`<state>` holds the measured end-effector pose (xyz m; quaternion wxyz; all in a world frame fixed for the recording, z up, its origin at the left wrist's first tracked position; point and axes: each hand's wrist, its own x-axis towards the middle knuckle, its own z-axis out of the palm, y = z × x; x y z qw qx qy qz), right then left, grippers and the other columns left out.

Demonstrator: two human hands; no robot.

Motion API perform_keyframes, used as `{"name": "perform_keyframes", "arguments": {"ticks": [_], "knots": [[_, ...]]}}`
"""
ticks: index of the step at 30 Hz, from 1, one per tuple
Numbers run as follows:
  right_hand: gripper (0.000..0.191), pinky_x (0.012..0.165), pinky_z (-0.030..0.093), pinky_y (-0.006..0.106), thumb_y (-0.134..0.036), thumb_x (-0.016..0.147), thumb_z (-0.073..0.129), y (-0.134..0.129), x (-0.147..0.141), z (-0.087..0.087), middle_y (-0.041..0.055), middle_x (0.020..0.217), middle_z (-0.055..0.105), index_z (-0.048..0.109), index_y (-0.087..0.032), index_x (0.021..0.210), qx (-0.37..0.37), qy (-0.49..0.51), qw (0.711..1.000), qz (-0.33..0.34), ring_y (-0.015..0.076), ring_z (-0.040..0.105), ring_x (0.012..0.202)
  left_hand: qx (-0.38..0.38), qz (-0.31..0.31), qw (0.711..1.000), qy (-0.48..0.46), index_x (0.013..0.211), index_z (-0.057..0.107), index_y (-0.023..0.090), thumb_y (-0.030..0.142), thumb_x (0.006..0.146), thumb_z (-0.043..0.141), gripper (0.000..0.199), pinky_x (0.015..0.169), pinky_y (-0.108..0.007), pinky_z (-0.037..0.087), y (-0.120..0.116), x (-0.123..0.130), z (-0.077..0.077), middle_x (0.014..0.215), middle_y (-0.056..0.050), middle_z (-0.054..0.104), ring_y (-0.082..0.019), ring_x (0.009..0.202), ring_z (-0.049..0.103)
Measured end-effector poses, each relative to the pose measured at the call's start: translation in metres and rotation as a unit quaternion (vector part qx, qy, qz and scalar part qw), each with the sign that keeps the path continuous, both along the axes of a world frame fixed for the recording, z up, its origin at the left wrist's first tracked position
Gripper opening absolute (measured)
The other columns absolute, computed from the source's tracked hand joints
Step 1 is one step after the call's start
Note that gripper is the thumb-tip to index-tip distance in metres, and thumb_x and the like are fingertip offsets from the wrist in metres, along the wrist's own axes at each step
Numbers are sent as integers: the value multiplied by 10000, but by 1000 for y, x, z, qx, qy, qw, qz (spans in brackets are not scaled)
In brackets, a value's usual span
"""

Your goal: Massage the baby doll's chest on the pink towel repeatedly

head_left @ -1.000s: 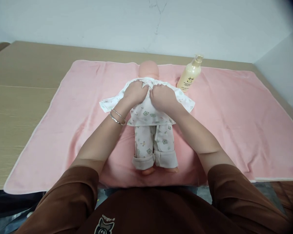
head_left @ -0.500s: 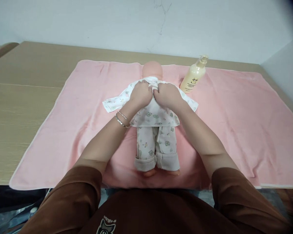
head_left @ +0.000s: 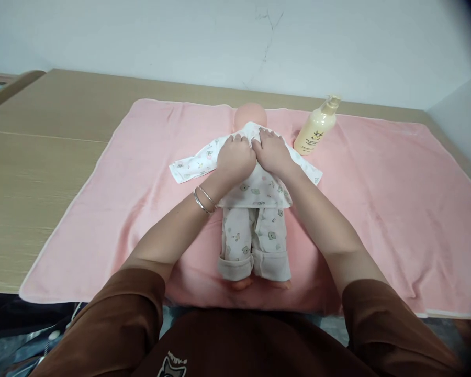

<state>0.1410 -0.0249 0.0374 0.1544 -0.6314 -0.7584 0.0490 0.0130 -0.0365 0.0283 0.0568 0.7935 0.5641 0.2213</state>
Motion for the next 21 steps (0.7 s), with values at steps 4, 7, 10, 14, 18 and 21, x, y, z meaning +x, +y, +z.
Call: {"name": "perform_keyframes", "arguments": {"ticks": [4,7,10,14,18,21], "knots": [[503,1100,471,572,-209,1024,311,-38,-20,15,318,1358,643,567,54,1368,-5,-78,997,0,443,586,1300,-38,32,999,-21,1145,705,104,190,1015,358,381,1165,-498,497,16,-12,5,1276,-216,722,-359,1265,656],[471,1058,505,514,-88,959,333,-48,-24,21,314,1292,668,594,35,1331,-11,-110,993,31,410,639,1225,-28,40,998,-42,1156,689,94,209,1028,345,385,1188,-520,467,21,-13,1,1305,-230,705,-378,1304,630],[469,1104,481,549,-175,1029,273,-30,-14,15,273,1323,675,624,-37,1307,-8,-66,997,50,393,639,1253,-19,41,997,-55,1170,678,96,217,1030,343,383,1211,-541,433,19,-11,-4,1337,-234,691,-393,1341,603],[595,1274,273,644,-375,1073,308,0,-1,-2,250,1613,482,470,-20,1523,1,4,1000,10,410,416,1526,-13,35,997,-62,1220,663,96,222,1036,349,385,1225,-555,411,16,-10,-5,1372,-228,679,-398,1375,581],[641,1308,216,612,-363,1063,329,6,0,-9,261,1642,443,416,17,1572,4,2,1000,7,401,368,1568,-13,38,998,-53,1232,668,88,224,1045,349,394,1234,-534,405,17,-10,-5,1370,-221,684,-384,1373,588],[654,1320,210,590,-359,1067,320,4,3,-6,278,1653,415,394,37,1583,-6,-1,1000,24,397,346,1585,-14,44,998,-32,1294,643,63,222,1057,327,426,1250,-504,392,15,-8,-4,1396,-221,671,-366,1391,578]]}}
